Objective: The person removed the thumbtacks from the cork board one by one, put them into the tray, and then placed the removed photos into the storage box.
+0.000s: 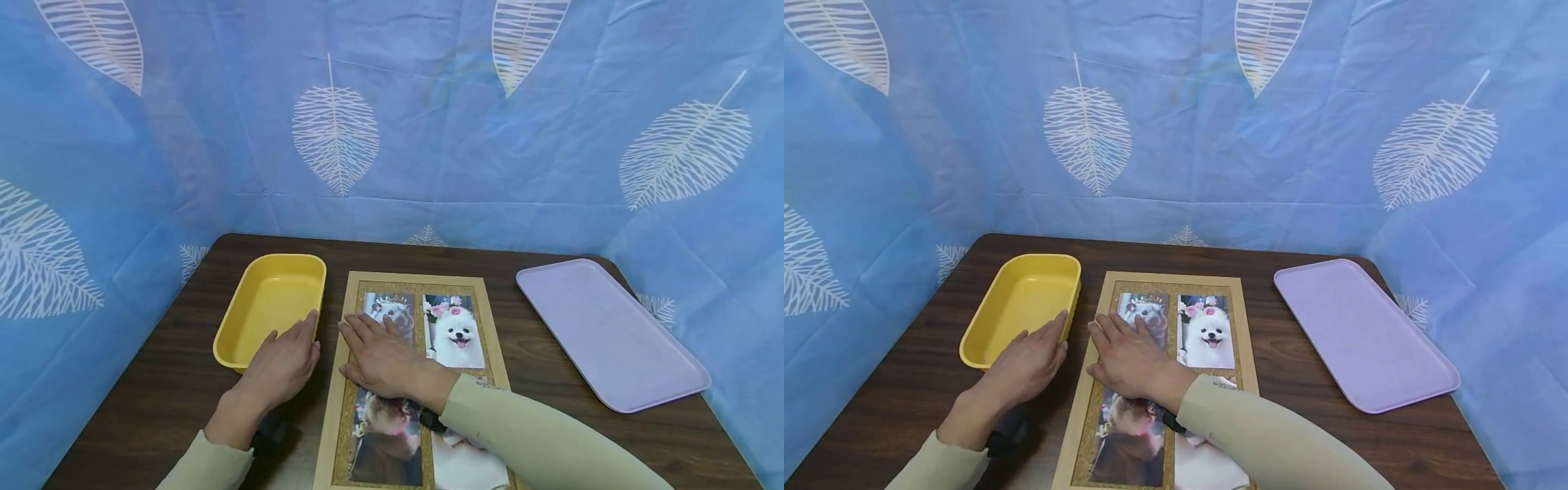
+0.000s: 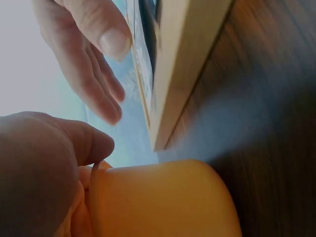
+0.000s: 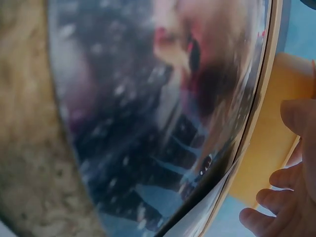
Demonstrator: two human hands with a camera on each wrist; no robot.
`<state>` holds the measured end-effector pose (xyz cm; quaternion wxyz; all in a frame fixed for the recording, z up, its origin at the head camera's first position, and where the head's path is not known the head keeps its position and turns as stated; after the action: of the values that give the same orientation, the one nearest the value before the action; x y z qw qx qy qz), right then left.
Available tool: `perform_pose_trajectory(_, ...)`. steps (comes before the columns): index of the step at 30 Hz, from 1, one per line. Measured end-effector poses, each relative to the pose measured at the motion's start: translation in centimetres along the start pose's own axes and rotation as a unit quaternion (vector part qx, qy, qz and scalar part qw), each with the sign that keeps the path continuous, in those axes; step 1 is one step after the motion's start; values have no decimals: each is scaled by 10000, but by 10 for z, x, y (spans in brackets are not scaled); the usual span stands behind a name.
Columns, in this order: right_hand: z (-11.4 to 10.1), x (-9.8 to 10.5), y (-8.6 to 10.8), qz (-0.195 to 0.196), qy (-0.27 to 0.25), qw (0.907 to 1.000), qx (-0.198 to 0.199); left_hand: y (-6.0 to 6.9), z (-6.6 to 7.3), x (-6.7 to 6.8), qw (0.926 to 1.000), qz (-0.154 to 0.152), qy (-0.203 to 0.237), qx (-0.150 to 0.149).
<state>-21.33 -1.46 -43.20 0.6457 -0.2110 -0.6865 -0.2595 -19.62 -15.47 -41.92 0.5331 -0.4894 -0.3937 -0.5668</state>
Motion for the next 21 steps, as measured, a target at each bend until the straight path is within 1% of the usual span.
perform_pose_trajectory(4,6,1,7,-14,-140,9998,-150,0,13,-1,9998,-96,-15,-158)
perform_pose_trajectory(7,12,2,13,58,-196,9995,-251,0,17,-2,9997,-134,-30,-194)
perform_pose_trajectory(9,18,2,18,135,-186,9993,-280,-1,19,-2,9997,-104,-33,-202)
perform_pose_trajectory(12,27,5,28,340,-195,9987,-320,-1,20,-1,9998,-42,-24,-210)
perform_pose_trajectory(15,41,10,42,637,-329,9967,-381,1,19,1,9997,-7,8,-242)
perform_pose_trajectory(18,58,16,60,1025,-444,9925,-494,4,17,5,9996,34,63,-269)
perform_pose_trajectory(21,79,21,81,1369,-488,9865,-756,6,17,9,9994,81,151,-299)
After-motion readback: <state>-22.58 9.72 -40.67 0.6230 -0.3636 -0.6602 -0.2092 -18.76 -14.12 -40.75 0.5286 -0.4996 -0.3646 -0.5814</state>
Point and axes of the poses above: each hand's wrist, its own y-axis away from the middle knuckle, its own x-axis out of the back of the hand, z = x × y, the point moved 8 cm from there along -y, towards the middle knuckle, and after that the axes turned 5 degrees about x, right-handed, at the moved point
